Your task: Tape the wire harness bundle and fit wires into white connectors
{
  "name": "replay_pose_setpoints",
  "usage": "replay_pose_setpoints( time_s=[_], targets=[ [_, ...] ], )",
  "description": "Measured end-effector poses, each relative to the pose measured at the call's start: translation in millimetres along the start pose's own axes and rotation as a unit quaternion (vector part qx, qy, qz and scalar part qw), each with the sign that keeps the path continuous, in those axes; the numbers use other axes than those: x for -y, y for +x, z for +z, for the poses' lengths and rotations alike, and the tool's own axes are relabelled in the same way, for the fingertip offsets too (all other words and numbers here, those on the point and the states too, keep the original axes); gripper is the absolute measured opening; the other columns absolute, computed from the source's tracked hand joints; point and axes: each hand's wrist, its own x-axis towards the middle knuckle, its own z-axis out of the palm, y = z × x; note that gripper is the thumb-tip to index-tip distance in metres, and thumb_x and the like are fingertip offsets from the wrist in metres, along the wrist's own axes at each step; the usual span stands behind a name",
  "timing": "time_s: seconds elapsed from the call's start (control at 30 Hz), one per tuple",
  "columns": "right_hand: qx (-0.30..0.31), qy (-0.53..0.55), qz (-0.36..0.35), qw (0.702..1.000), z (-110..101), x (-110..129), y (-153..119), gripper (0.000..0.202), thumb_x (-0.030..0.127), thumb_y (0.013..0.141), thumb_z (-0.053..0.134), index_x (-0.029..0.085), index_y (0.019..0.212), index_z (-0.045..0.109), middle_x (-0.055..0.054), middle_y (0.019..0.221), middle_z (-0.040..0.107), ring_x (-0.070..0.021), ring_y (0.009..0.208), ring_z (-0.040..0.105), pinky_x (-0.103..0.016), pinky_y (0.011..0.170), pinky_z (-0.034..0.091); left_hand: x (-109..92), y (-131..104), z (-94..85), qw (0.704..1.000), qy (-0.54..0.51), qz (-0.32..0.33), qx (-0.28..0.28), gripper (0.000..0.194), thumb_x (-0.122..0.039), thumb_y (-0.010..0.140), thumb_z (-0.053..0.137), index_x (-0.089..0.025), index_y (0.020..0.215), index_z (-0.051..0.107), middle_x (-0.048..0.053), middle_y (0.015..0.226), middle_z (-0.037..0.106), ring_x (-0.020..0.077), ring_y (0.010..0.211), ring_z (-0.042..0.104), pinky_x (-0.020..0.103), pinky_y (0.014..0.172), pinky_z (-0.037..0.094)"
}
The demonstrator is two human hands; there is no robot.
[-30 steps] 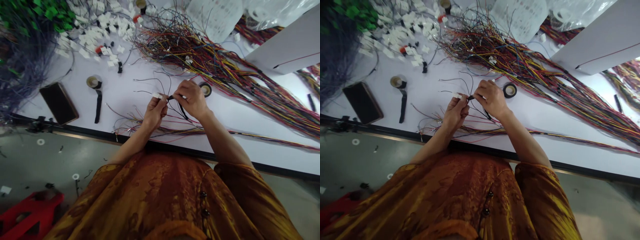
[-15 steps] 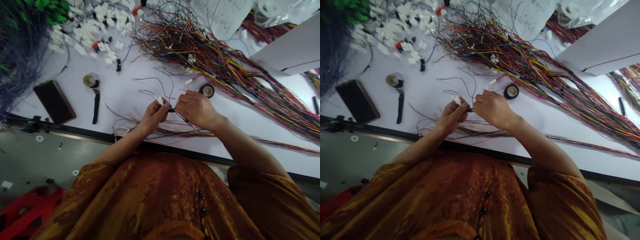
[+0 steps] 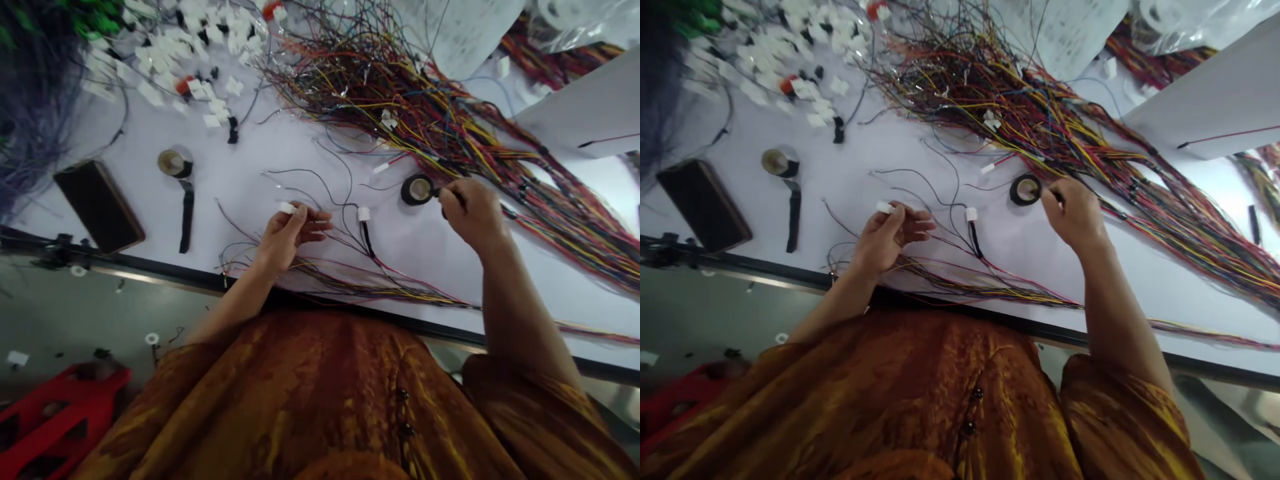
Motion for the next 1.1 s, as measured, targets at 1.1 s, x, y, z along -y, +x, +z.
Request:
replay_pose_setpoints(
  time_s=[1.1],
  targets=[
    [-0.137,-0.014,0.127,0.982,97,42,-23,0.015,0.029,0.093,0.050,0.020,0.099,0.060,-0.012,0.099,0.060,-0.0260,0.094,0.056,-0.044,0.086,0.045,20,-77,-105.6,0.634,0.730,0.256,-0.014,0.028,-0.009,0.088,0.048,-0.019,0.108,0.065,0.011,0.144,0.058,0.0298,0.132,0.054,0.051,0.107,0.044]
  ],
)
